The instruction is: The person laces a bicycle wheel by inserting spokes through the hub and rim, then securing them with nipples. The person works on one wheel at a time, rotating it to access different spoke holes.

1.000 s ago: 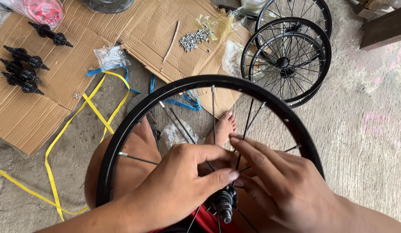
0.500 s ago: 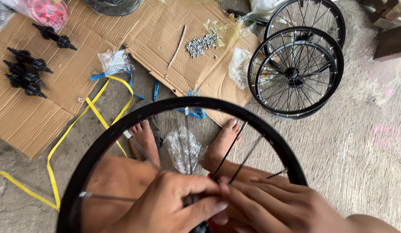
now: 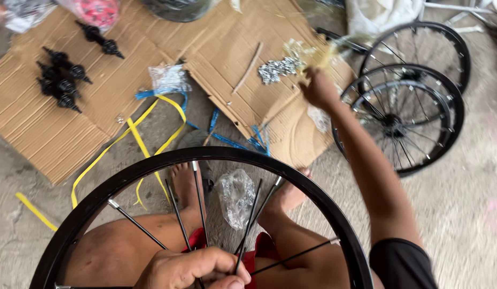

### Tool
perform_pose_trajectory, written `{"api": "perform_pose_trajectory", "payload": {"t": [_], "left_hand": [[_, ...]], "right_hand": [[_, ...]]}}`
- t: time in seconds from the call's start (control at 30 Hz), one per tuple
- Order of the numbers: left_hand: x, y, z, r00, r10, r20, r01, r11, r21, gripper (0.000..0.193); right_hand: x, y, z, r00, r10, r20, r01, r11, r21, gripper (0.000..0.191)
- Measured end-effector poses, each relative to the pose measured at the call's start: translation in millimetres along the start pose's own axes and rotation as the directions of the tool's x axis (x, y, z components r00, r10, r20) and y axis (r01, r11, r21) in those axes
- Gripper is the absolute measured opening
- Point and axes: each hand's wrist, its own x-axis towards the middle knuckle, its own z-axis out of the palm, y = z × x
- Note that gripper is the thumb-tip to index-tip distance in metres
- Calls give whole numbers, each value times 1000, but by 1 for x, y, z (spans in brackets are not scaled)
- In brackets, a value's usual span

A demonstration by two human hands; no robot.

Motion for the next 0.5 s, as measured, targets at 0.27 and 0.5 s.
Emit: {"api": "perform_pose_trajectory", "payload": {"t": [0.27, 0.5], "left_hand": [[-1, 21, -6, 996, -64, -62, 53, 983, -174, 14], [10, 41, 3, 979, -203, -25, 179, 911, -372, 21]], "right_hand": [[-2, -24, 51, 999, -10, -40, 2, 980, -197, 27], [-2, -28, 44, 1000, 2, -16, -6, 964, -267, 17]]}}
